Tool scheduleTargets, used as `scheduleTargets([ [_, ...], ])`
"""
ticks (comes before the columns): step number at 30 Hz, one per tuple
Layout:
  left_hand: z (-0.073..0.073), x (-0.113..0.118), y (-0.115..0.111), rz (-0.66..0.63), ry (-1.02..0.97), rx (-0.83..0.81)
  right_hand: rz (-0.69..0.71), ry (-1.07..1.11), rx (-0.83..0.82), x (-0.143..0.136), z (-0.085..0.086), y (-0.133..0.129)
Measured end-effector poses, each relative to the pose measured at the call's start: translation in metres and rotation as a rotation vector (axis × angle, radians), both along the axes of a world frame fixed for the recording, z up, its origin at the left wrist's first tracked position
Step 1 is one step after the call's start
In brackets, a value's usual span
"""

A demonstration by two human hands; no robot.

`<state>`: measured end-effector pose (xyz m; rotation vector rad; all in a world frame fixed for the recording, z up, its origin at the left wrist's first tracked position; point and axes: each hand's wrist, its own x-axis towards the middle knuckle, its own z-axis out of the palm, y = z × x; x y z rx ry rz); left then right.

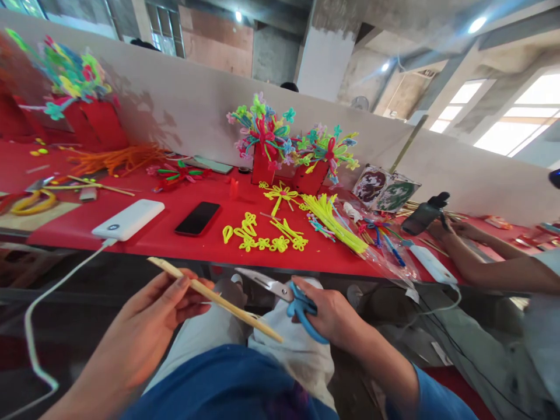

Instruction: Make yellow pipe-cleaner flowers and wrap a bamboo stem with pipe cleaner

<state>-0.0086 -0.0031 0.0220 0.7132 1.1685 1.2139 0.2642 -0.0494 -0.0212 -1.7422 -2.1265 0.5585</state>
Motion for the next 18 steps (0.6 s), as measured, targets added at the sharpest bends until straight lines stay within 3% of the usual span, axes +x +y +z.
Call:
scheduleTargets([
  [5,-0.031,0.004,0.011,0.04,-0.128,-0.138,-0.451,-0.241,-0.051,0.043,-0.031,0.027],
  [8,-0.053,0.01,0.02,-0.062,-0.126,-0.178,-0.589,-0.34,-0.079,0.066,-0.037,0.047],
  [11,-0.062,0.02,0.025,-0.117,-0.084,-0.204,-0.604,-0.394,-0.098,0.081,-0.031,0.069],
  [14,-0.06,0.03,0.026,-0.124,-0.051,-0.168,-0.58,-0.424,-0.093,0.082,-0.019,0.084],
  [18,-0.062,0.041,0.03,-0.154,0.039,-0.011,-0.455,-0.331,-0.009,0.036,-0.012,0.079],
])
